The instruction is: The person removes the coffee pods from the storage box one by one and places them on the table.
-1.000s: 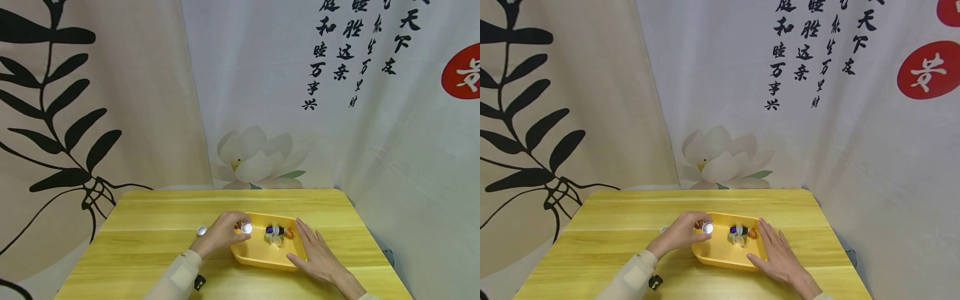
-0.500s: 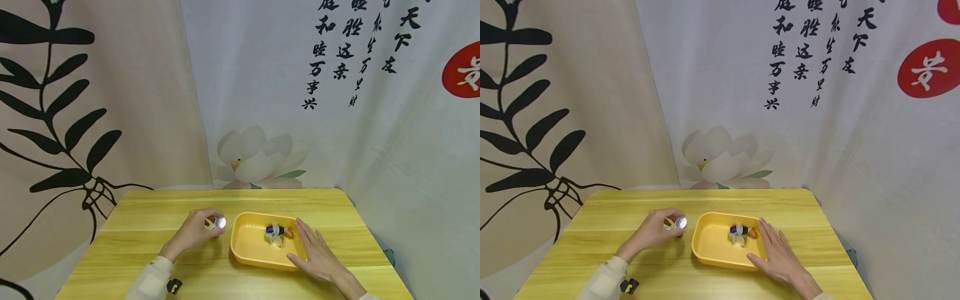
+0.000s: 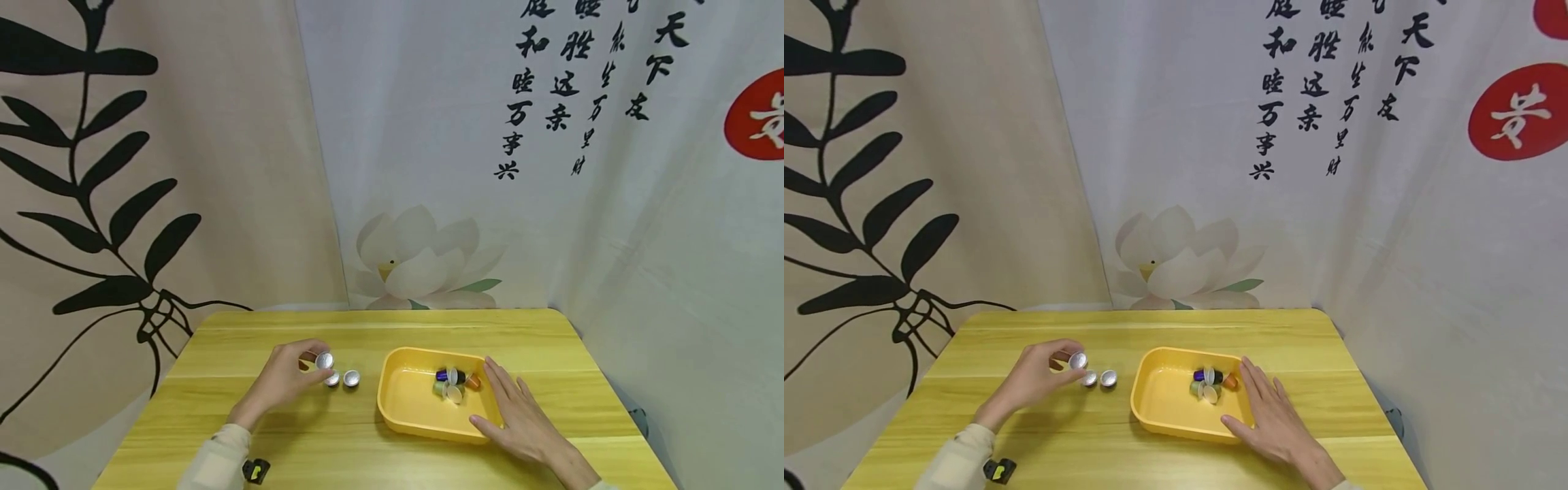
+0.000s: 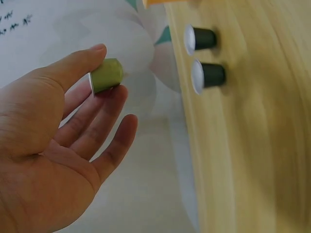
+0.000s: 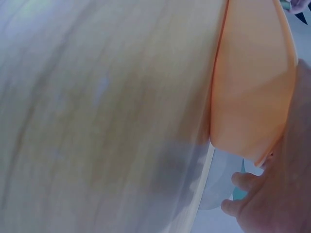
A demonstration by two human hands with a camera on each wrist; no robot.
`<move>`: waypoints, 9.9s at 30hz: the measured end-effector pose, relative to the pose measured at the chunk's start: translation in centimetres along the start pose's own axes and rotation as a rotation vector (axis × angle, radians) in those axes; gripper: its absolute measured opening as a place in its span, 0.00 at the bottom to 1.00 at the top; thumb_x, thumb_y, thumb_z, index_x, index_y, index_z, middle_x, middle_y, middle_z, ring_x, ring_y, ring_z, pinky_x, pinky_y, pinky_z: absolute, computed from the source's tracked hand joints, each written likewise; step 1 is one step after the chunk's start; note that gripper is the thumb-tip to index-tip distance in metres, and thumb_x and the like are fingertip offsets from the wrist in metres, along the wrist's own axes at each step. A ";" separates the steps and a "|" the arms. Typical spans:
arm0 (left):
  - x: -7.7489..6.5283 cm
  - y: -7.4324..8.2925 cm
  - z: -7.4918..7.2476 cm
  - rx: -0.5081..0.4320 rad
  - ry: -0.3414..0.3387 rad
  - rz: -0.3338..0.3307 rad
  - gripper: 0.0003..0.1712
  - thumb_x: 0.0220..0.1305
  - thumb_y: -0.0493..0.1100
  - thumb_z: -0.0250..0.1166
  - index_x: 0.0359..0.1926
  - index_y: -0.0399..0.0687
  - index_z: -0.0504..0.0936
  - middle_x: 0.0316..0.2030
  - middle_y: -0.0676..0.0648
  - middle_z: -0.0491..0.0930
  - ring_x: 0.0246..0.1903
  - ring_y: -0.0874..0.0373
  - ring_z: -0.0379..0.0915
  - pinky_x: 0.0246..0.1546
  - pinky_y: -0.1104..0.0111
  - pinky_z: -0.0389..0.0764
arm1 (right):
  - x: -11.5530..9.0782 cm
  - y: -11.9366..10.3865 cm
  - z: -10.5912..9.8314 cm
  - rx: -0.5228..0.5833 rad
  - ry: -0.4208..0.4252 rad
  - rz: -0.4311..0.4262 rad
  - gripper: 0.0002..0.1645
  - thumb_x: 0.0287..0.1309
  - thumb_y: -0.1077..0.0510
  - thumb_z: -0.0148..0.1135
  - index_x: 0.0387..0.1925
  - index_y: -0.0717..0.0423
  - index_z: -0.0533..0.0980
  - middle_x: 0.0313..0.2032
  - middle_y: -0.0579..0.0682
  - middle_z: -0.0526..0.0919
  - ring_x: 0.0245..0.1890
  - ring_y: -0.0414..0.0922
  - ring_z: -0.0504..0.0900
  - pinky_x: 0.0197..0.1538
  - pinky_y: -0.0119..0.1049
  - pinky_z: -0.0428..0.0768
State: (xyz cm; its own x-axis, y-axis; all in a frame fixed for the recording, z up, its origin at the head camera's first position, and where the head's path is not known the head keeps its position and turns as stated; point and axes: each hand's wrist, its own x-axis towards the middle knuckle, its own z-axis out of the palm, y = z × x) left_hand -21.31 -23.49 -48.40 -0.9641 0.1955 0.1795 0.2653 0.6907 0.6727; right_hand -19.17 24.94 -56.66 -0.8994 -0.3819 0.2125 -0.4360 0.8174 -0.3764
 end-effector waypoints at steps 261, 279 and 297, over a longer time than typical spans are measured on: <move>7.2 8.8 9.8 -0.284 -0.323 0.226 0.15 0.75 0.44 0.79 0.57 0.51 0.85 0.53 0.50 0.91 0.50 0.58 0.92 0.54 0.70 0.93 | 0.1 0.3 0.0 0.011 -0.006 -0.009 0.62 0.76 0.32 0.68 0.92 0.56 0.50 0.92 0.55 0.52 0.88 0.64 0.64 0.83 0.81 0.59; 5.6 6.3 5.8 -0.321 -0.146 0.205 0.18 0.72 0.40 0.81 0.58 0.46 0.86 0.54 0.41 0.90 0.50 0.53 0.95 0.49 0.70 0.94 | -0.1 0.3 -0.1 0.030 -0.006 -0.003 0.61 0.77 0.32 0.67 0.92 0.57 0.51 0.92 0.56 0.53 0.87 0.65 0.65 0.82 0.82 0.59; 2.1 1.8 1.1 -0.271 -0.020 0.051 0.22 0.71 0.42 0.81 0.62 0.50 0.85 0.57 0.43 0.90 0.53 0.51 0.94 0.48 0.74 0.92 | 0.0 0.3 -0.1 0.025 -0.003 -0.008 0.61 0.76 0.31 0.67 0.92 0.57 0.51 0.92 0.56 0.53 0.87 0.65 0.66 0.82 0.82 0.60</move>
State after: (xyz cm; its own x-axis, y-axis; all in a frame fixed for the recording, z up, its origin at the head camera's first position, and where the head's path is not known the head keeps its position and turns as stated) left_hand -22.83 -21.11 -47.62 -0.9485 0.2407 0.2061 0.2994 0.4682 0.8313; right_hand -19.30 25.23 -56.67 -0.8959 -0.3897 0.2134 -0.4440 0.8034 -0.3968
